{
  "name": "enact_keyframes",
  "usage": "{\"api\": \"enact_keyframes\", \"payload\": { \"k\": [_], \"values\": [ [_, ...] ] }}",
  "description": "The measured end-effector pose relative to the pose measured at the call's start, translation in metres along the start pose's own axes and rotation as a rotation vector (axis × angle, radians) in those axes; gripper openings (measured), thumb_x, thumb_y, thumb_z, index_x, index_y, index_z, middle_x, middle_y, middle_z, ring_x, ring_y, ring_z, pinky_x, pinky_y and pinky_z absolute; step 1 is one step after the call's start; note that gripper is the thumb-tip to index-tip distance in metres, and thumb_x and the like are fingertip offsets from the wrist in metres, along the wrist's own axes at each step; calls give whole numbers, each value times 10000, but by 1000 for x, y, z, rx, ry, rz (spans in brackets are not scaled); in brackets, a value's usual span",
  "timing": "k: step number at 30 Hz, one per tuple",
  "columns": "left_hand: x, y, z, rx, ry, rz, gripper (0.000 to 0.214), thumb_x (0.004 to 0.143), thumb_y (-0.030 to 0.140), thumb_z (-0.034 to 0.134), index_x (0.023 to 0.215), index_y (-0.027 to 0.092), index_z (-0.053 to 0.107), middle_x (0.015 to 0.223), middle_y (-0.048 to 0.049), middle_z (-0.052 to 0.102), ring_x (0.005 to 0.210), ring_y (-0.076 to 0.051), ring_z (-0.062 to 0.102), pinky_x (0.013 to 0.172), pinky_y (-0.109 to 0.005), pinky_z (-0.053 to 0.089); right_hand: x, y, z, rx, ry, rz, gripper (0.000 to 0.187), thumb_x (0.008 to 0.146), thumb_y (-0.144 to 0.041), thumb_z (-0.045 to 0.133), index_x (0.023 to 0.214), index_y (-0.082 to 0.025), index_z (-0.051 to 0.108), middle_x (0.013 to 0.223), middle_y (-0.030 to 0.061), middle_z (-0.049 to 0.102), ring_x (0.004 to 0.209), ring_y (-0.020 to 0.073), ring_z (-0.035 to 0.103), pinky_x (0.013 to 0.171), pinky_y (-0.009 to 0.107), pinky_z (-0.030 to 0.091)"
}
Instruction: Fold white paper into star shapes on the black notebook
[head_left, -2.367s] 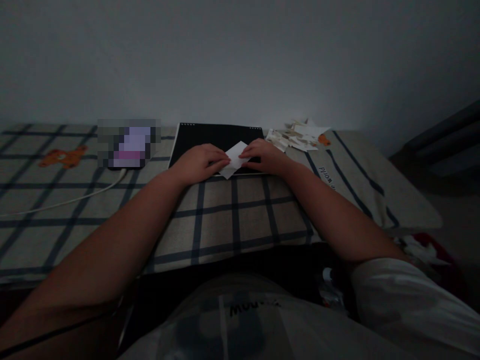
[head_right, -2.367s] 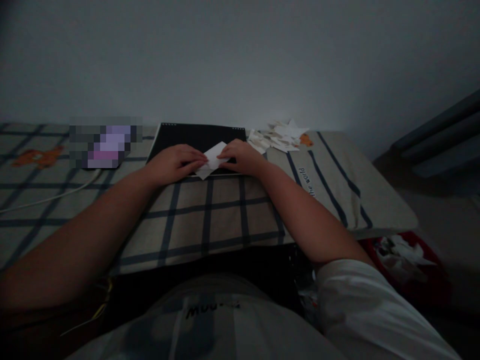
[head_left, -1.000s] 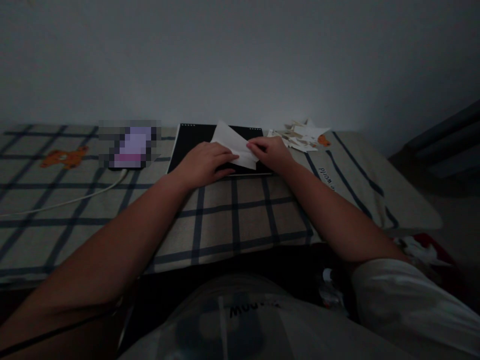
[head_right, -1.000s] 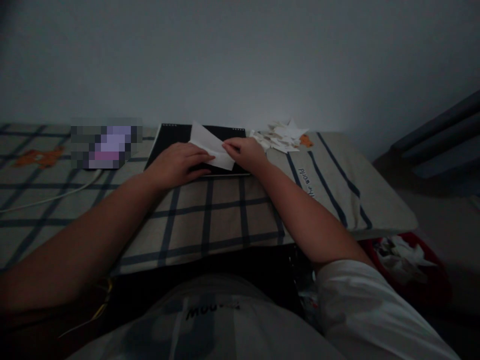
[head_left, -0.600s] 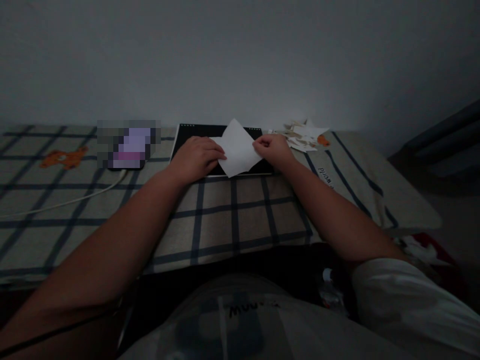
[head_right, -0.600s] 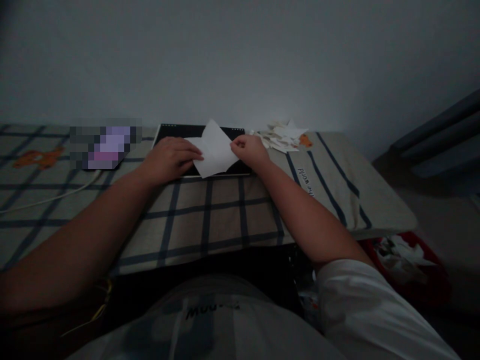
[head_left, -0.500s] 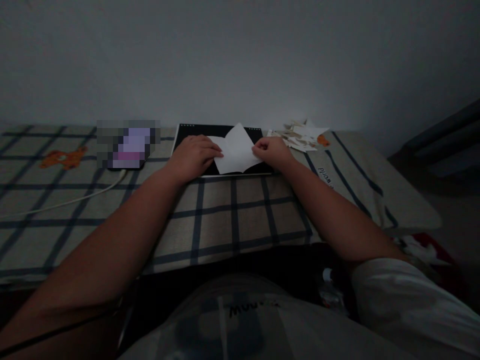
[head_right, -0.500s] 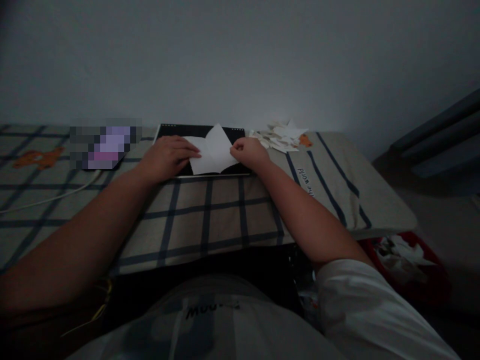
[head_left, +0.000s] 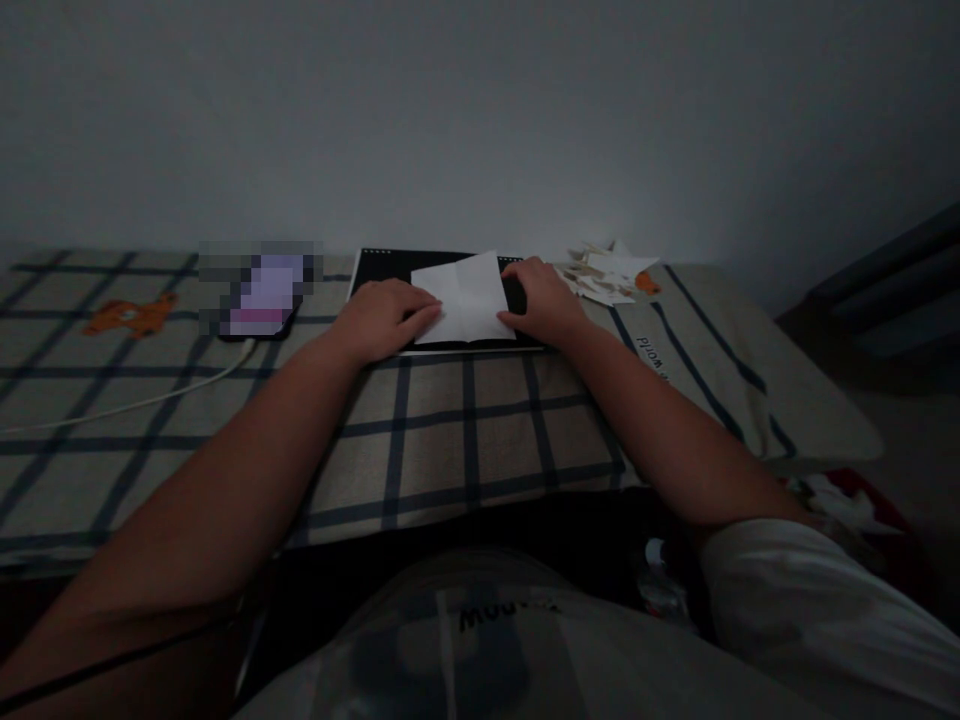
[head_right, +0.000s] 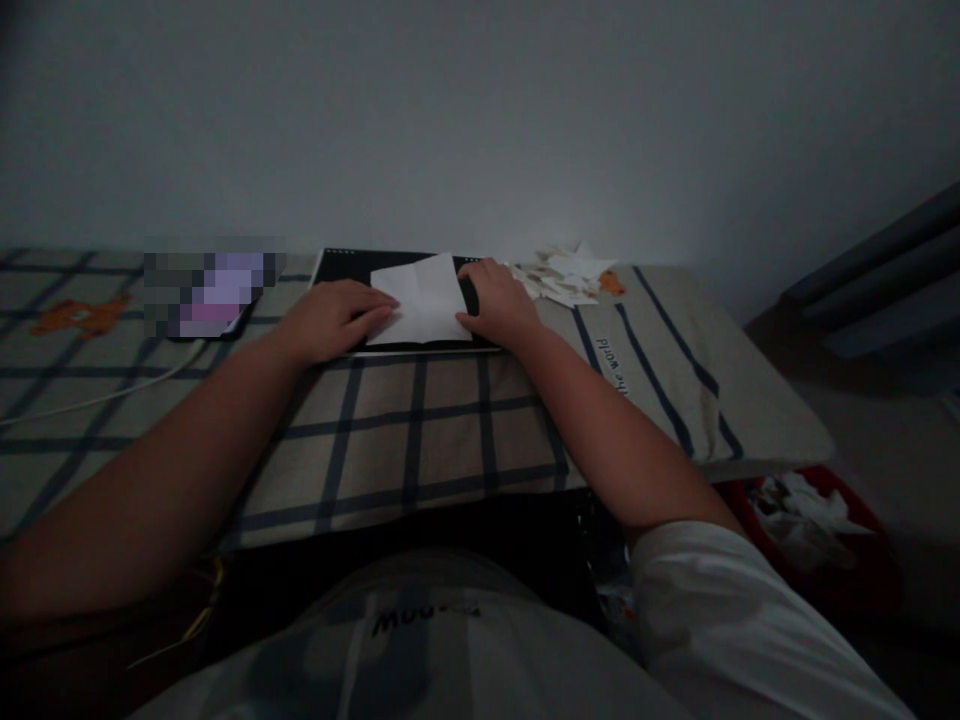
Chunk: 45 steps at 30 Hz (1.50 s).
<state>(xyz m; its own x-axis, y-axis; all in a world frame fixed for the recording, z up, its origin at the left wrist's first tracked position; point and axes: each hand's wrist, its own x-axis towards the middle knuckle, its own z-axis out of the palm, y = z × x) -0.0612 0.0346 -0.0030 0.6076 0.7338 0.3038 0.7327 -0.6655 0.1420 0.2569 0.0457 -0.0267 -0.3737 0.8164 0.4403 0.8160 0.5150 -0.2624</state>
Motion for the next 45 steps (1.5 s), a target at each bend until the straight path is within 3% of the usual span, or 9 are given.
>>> {"api": "enact_keyframes", "payload": {
  "k": [6,9,13,18,25,30,34,41,45],
  "values": [
    [1,3,6,37,-40,-7,596,1037,612,560,1402,218,819,1514,-114,789,1414,-370,714,1226,-544,537,-1,-9,-6,-70,-15,-77,993,941,-345,809,1820,-265,354,1831,197,403,1682,501,364,1359,744,334],
    [1,-2,8,15,-28,32,550,1046,559,582,1420,229,815,1565,-117,759,1456,-360,686,1249,-546,514,-3,-11,-10,-114,-39,-149,898,956,-299,806,1784,-317,460,1874,135,392,1739,474,304,1356,754,335],
    [3,-4,8,-17,-16,92,467,1064,461,588,1408,260,831,1539,-115,778,1428,-342,696,1238,-557,506,-3,-8,-9,-92,-169,-267,432,1008,-227,702,1417,-289,824,1702,99,659,1675,414,472,1338,729,369],
    [4,-6,8,26,2,37,423,1062,380,551,1318,293,876,1402,-87,849,1339,-348,729,1149,-564,546,-2,-7,-6,70,-225,-299,298,1059,-307,667,1232,-247,902,1361,116,868,1272,301,788,1167,521,551],
    [1,-9,7,79,51,-87,415,1081,441,540,1229,275,891,1358,-87,863,1271,-384,768,1077,-570,579,-3,-9,-8,215,-240,-314,288,1016,-352,713,1206,-271,915,1194,75,902,1088,265,759,1026,449,566],
    [0,-3,13,101,16,-96,522,1120,579,510,1390,264,826,1531,-101,784,1407,-373,710,1177,-557,535,-1,-12,-5,264,-262,-389,242,970,-327,798,1177,-301,922,1324,86,875,1299,318,723,1169,540,528],
    [0,-4,18,81,-54,-105,551,1115,516,540,1536,224,742,1671,-145,678,1551,-392,617,1281,-609,464,-1,-11,-3,258,-262,-384,272,983,-323,811,1236,-296,905,1497,101,809,1440,327,692,1270,586,476],
    [3,6,7,-18,103,40,420,1082,467,599,1348,265,855,1513,-124,789,1424,-378,702,1230,-614,510,-3,-6,3,219,-248,-326,311,1026,-380,777,1297,-276,888,1439,113,831,1344,306,743,1209,522,540],
    [2,21,0,-67,28,166,485,1089,510,596,1381,213,844,1449,-144,820,1383,-365,738,1213,-562,547,-3,-7,5,183,-240,-326,315,1051,-387,739,1298,-262,890,1454,120,818,1341,305,726,1205,506,527]
  ]
}}
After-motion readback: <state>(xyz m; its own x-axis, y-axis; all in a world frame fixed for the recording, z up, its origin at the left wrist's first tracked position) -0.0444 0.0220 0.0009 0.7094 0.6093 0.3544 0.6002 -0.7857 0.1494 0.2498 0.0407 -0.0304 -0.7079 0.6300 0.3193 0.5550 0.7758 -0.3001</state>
